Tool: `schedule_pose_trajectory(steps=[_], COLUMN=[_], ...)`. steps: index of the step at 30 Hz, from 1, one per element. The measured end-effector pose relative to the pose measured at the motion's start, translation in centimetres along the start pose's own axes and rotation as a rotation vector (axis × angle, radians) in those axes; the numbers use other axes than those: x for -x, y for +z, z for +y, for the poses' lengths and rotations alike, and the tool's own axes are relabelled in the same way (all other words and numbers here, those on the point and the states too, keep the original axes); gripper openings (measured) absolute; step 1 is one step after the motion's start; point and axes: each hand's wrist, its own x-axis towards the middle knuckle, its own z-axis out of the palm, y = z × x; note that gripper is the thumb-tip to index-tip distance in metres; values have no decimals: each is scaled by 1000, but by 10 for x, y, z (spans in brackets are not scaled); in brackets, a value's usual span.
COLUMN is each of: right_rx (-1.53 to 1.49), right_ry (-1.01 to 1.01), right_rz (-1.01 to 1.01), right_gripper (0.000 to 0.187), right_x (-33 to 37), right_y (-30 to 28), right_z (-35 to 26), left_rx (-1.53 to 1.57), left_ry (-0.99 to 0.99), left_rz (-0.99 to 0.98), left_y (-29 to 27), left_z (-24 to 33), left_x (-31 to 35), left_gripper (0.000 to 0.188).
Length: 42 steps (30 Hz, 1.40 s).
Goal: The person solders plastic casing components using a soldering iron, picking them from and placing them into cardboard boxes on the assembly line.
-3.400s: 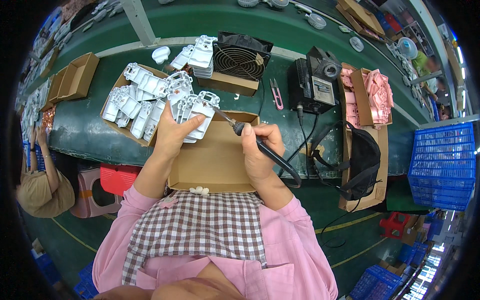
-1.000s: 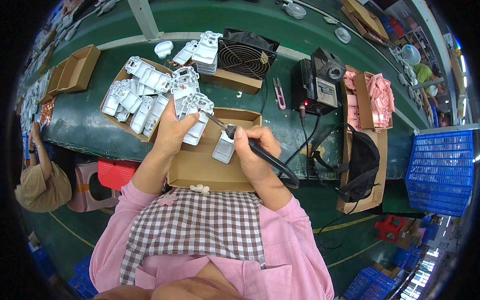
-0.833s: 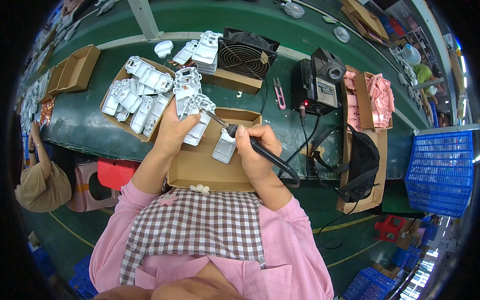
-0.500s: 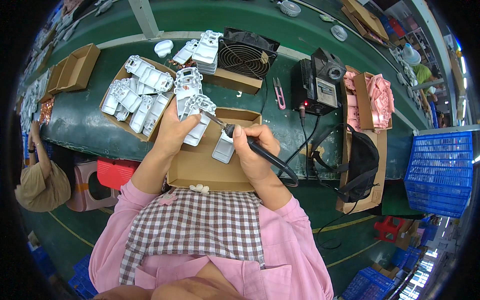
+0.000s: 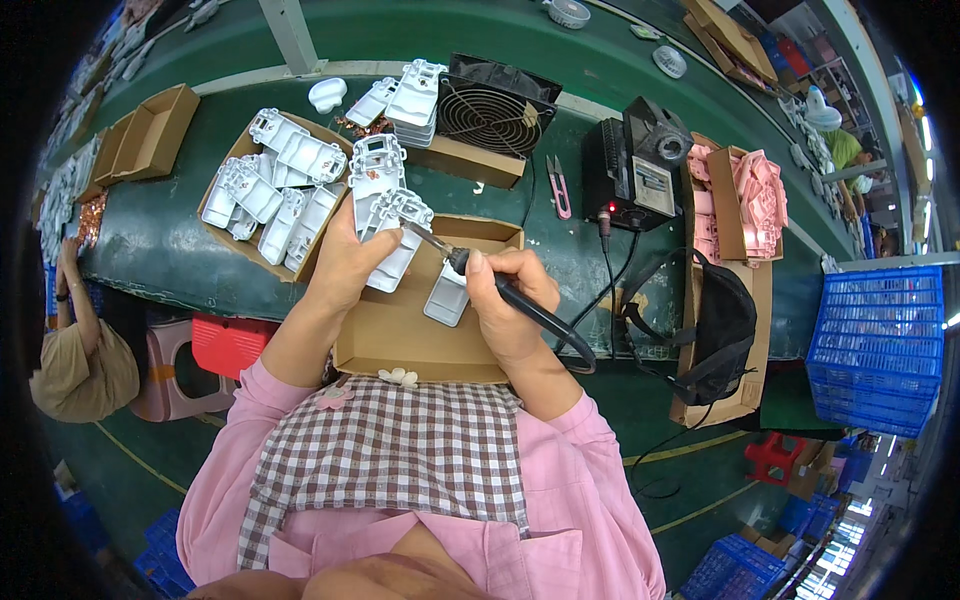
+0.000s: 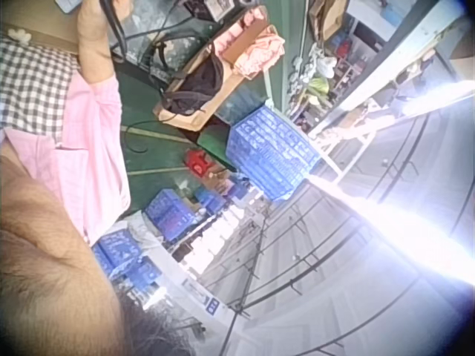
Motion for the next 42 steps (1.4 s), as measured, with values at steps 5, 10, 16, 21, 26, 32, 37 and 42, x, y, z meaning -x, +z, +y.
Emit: schedule_pose_trajectory(steps=[5, 10, 16, 21, 26, 32, 37, 42], right_rx=[-75, -117, -46, 63, 109, 145, 154, 37], right_ry=[-90, -125, -68, -49, -71, -78, -61, -49], right_rz=[26, 60, 32, -18, -25, -27, -28, 47], right_gripper=[16, 16, 13, 16, 16, 16, 16, 17], right_x=[1, 2, 4, 0, -1, -1, 0, 3], right_y=[-2, -3, -3, 2, 3, 4, 4, 1], right_z=[-1, 0, 2, -2, -4, -4, -4, 4], left_rx=[47, 165, 160, 165, 151, 111, 129, 117], left_ry=[19, 11, -51, -32, -32, -1, -6, -33], left_rz=[-32, -34, -11, -33, -38, -23, -30, -54], left_y=[4, 1, 7, 6, 7, 6, 6, 6], left_z=[6, 3, 7, 4, 9, 5, 7, 8], left_x=[2, -1, 3, 3, 6, 5, 5, 5], left_gripper=[48, 44, 36, 34, 34, 34, 33, 31])
